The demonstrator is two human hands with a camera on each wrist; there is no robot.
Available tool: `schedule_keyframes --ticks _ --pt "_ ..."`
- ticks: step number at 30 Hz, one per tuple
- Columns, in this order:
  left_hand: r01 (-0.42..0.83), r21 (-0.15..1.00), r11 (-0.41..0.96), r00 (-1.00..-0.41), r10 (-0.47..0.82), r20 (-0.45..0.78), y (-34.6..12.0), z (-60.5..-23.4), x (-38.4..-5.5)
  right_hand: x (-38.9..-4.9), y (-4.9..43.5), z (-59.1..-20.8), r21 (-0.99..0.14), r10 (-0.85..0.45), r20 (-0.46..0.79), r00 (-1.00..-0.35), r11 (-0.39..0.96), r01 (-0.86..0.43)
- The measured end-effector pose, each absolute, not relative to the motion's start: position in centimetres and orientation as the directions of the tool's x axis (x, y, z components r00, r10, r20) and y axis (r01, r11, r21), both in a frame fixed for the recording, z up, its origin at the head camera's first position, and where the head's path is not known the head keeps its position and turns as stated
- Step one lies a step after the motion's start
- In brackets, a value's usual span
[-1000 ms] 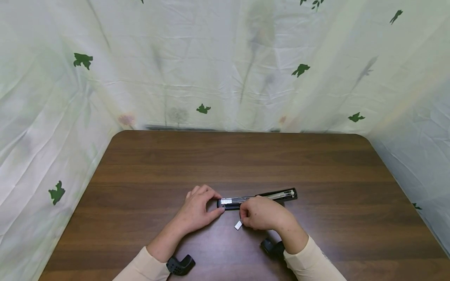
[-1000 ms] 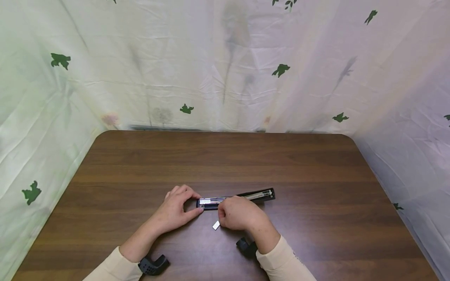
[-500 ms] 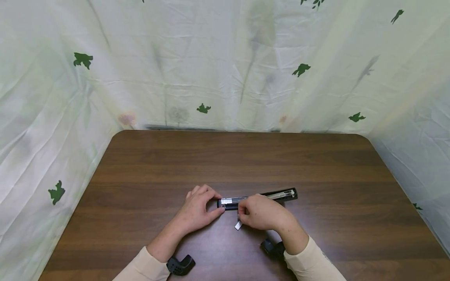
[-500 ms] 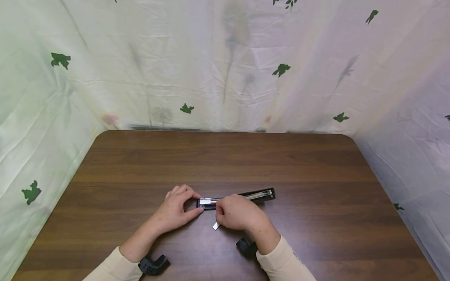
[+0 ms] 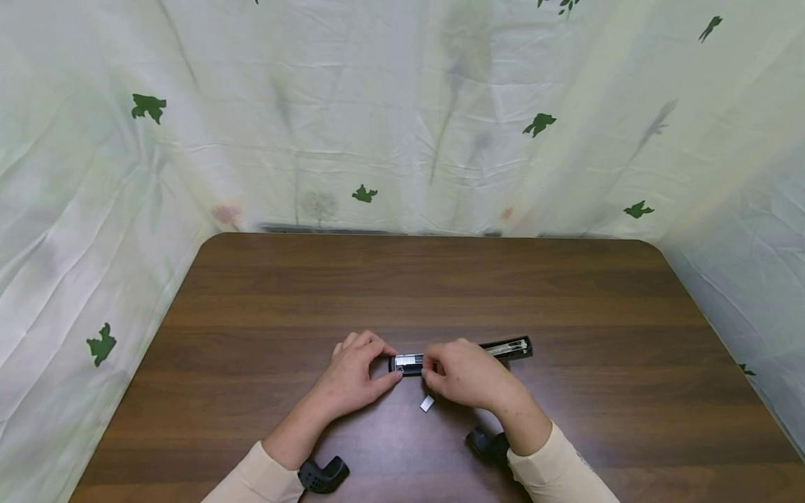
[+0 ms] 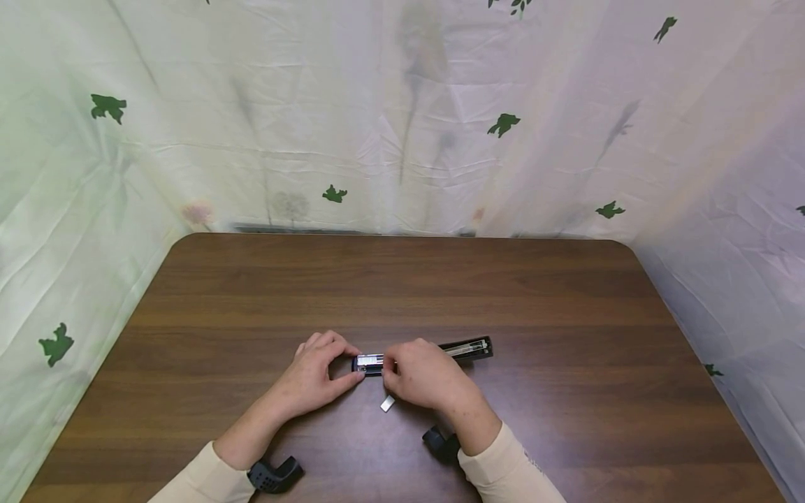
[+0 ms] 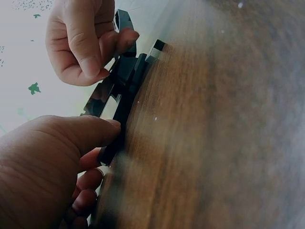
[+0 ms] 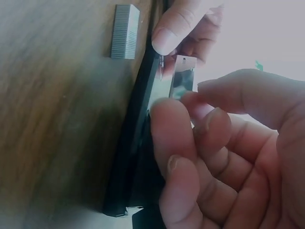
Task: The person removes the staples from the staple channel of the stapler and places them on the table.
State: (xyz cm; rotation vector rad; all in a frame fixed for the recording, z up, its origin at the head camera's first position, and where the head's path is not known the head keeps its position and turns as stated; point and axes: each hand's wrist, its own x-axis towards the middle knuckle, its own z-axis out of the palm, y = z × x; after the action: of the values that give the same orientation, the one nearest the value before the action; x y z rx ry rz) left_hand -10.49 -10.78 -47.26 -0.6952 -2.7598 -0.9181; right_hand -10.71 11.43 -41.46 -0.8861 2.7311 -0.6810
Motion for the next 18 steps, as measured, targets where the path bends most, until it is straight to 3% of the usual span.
schedule_keyframes --ticks 18 --pt "0.457 0.532 0.713 -0.889 0.38 0.254 -10.9 -47.23 -10.56 -10.9 11.18 -41.52 -0.493 -0.527 -0.019 -0.849 0.744 -0.451"
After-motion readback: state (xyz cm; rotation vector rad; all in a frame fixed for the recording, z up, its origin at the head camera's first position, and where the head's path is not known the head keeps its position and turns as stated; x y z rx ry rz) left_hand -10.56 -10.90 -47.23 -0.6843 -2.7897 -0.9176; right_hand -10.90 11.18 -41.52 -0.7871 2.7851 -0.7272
